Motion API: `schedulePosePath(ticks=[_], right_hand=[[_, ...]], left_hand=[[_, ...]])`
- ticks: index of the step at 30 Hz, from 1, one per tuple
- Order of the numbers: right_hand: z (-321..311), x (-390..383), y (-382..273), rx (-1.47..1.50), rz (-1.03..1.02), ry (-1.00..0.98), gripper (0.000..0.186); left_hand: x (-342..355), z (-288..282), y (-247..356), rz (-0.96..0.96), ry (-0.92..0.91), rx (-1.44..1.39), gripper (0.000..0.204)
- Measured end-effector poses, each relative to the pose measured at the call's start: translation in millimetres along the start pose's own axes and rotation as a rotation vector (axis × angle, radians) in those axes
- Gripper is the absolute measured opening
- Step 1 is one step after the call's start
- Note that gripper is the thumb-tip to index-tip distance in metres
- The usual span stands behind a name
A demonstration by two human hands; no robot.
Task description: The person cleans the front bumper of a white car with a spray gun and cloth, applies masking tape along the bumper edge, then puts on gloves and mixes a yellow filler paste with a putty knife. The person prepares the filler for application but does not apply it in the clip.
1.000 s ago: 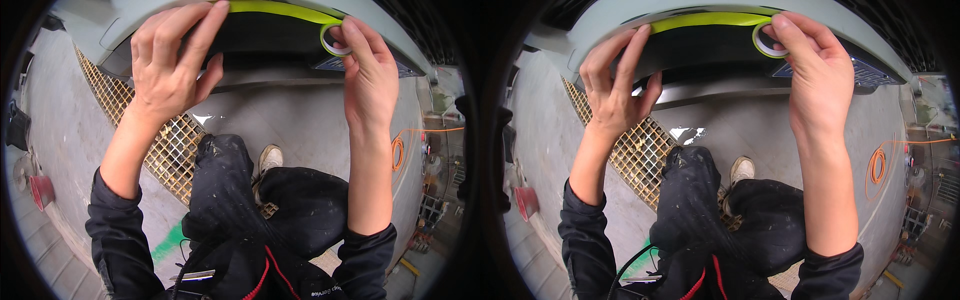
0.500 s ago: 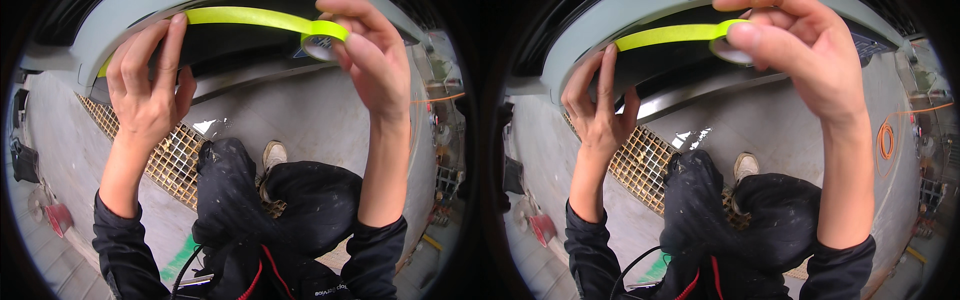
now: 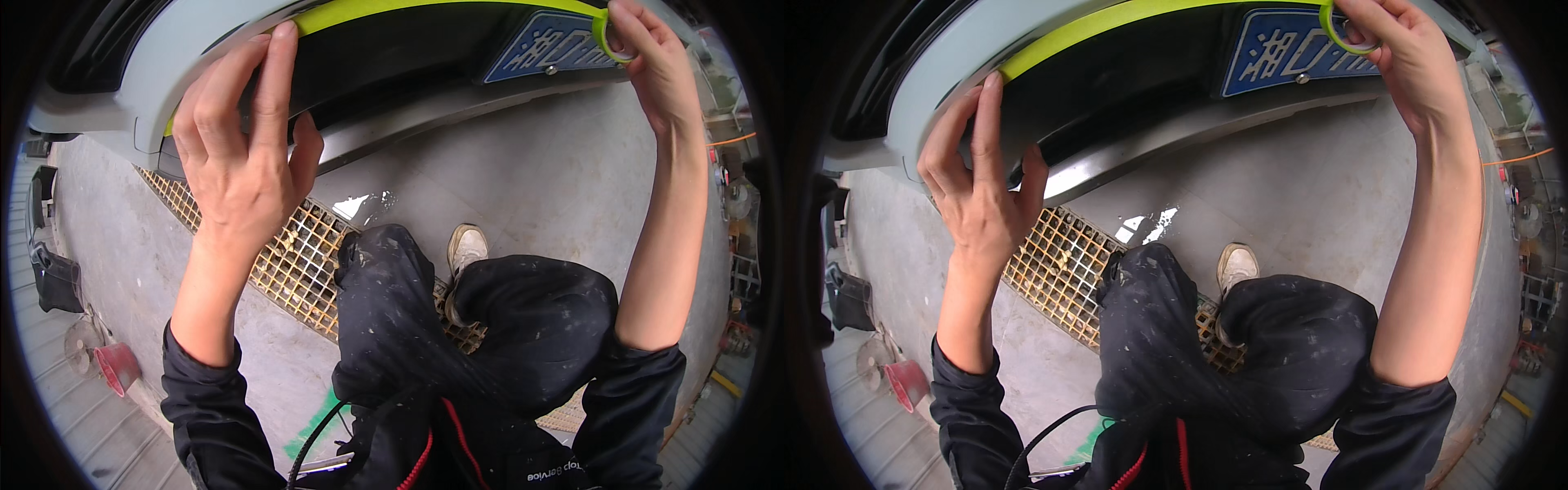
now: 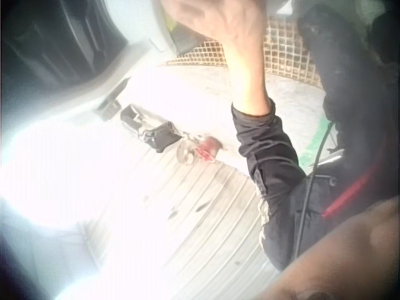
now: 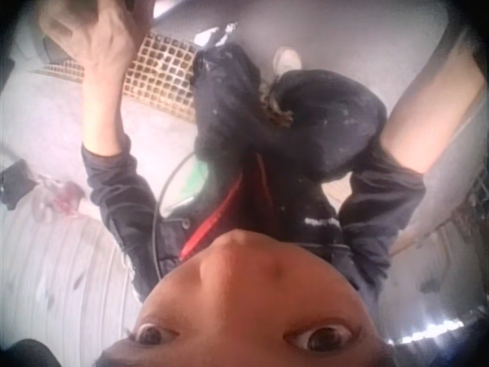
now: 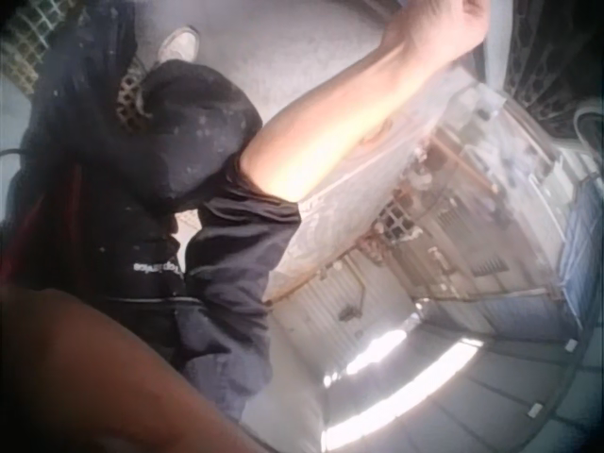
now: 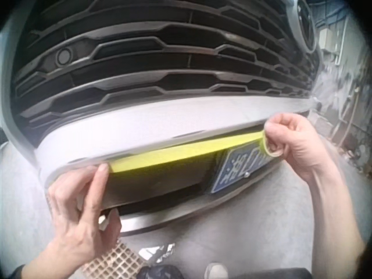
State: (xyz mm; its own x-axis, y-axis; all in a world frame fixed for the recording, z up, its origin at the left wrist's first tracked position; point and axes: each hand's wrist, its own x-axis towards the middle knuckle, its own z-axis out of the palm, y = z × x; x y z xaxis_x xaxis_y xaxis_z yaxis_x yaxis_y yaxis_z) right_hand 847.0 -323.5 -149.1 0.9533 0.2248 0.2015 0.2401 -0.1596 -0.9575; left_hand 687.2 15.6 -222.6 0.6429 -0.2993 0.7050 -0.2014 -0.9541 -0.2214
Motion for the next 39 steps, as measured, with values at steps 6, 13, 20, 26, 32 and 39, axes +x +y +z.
schedulePosePath(ticks=[6,13,20,26,32,39], right_hand=[[-1.5,8.1,6.1,-0.006,0.132,0.075,0.019],[-2.8,7.2,6.8,-0.002,0.173,0.077,0.022],[-1.0,9.4,9.5,-0.012,0.086,0.118,0.022],[4.2,9.2,18.4,-0.025,-0.087,0.23,0.02],[7.3,9.5,19.8,-0.026,-0.118,0.223,0.019],[8.0,14.2,14.9,-0.01,-0.126,0.238,0.019]], left_hand=[[3.7,2.4,-1.0,0.019,0.034,0.004,0.075],[6.5,3.5,1.7,0.026,0.039,-0.001,0.074],[11.6,5.6,5.8,0.023,0.047,-0.014,0.073],[14.0,11.6,9.3,0.039,0.049,-0.025,0.074],[19.2,15.9,7.2,0.083,0.075,-0.027,0.075],[30.4,13.1,19.1,0.073,-0.001,0.007,0.075]])
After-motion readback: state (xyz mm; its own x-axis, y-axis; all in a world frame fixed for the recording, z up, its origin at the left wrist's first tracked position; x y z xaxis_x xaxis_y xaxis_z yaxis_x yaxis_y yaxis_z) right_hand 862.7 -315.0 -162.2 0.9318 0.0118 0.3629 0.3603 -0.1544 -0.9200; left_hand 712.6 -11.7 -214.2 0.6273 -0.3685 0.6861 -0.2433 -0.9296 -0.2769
